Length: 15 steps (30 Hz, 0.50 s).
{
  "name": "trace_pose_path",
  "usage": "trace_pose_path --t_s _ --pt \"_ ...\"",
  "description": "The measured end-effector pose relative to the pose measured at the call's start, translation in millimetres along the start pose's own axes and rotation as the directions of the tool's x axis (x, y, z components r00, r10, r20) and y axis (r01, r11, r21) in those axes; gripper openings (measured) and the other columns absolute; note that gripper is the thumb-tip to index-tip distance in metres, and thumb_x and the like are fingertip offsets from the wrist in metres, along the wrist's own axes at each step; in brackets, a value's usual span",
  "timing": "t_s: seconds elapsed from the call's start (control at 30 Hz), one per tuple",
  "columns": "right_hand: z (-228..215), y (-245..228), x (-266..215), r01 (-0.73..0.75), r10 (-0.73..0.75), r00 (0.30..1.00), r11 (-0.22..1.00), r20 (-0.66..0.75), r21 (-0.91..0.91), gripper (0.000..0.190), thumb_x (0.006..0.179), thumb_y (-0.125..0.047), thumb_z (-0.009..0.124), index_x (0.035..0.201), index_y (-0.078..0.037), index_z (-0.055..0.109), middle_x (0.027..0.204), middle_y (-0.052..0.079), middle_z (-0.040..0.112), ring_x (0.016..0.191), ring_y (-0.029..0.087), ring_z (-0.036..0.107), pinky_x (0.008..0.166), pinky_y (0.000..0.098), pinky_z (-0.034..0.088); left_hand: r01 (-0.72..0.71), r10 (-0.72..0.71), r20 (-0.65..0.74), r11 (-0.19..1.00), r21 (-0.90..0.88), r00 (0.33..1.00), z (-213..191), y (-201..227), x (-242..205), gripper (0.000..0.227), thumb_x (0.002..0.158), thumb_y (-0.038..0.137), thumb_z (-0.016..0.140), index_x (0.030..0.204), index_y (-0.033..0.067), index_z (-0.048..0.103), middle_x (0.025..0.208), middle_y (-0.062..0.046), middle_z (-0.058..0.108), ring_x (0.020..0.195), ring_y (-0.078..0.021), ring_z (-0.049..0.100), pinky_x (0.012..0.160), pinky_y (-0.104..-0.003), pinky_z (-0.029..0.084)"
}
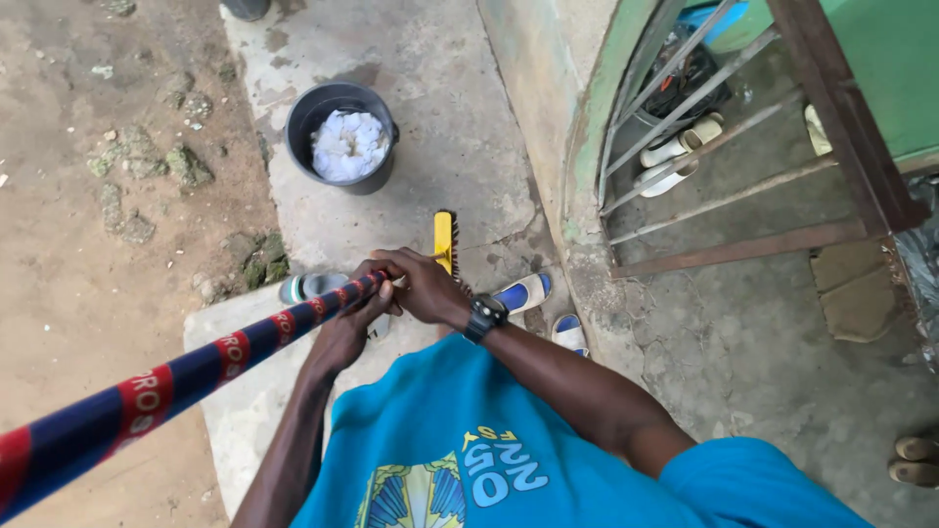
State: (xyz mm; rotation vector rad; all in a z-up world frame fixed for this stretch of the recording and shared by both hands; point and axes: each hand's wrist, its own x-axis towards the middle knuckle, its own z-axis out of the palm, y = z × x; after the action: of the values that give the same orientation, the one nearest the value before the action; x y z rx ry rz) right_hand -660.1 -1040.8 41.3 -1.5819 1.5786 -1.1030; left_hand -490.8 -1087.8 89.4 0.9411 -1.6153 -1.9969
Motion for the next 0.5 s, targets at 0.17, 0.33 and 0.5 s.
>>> trace_pose_path --t_s 0.17,0.33,0.5 --pt "-47 69 54 -0.083 0.097 0.992 0.983 0.078 -0.162 0.016 0.084 -0.017 0.073 0.096 -0.007 0.069 0.096 0.016 0.072 0.092 0.039 0.069 0.078 0.0469 0.054 0.041 -0.080 0.110 0.947 0.319 0.991 18 86 82 0.042 0.100 0.042 0.057 0.126 0.0089 0.060 0.104 -0.007 0.070 0.093 -0.0137 0.067 0.084 -0.033 0.053" --pt "-62 156 72 -0.193 0.186 0.981 0.956 -0.054 -0.222 0.010 0.087 -0.017 0.066 0.087 -0.008 0.067 0.093 0.017 0.070 0.093 0.041 0.068 0.077 0.0504 0.052 0.167 -0.134 -0.114 0.509 0.845 0.984 36 143 144 0.060 0.079 0.050 0.079 0.126 0.0154 0.067 0.103 -0.013 0.067 0.088 -0.0216 0.064 0.079 -0.039 0.054" --pt "-84 205 102 -0.419 0.368 0.898 0.882 -0.241 -0.216 0.019 0.081 -0.023 0.071 0.087 -0.005 0.068 0.090 0.020 0.069 0.090 0.042 0.067 0.076 0.0495 0.053 -0.061 0.071 -0.023 0.958 0.281 0.997 29 142 200 0.047 0.085 0.018 0.082 0.128 0.0039 0.068 0.118 -0.011 0.076 0.110 -0.0207 0.072 0.095 -0.039 0.057"
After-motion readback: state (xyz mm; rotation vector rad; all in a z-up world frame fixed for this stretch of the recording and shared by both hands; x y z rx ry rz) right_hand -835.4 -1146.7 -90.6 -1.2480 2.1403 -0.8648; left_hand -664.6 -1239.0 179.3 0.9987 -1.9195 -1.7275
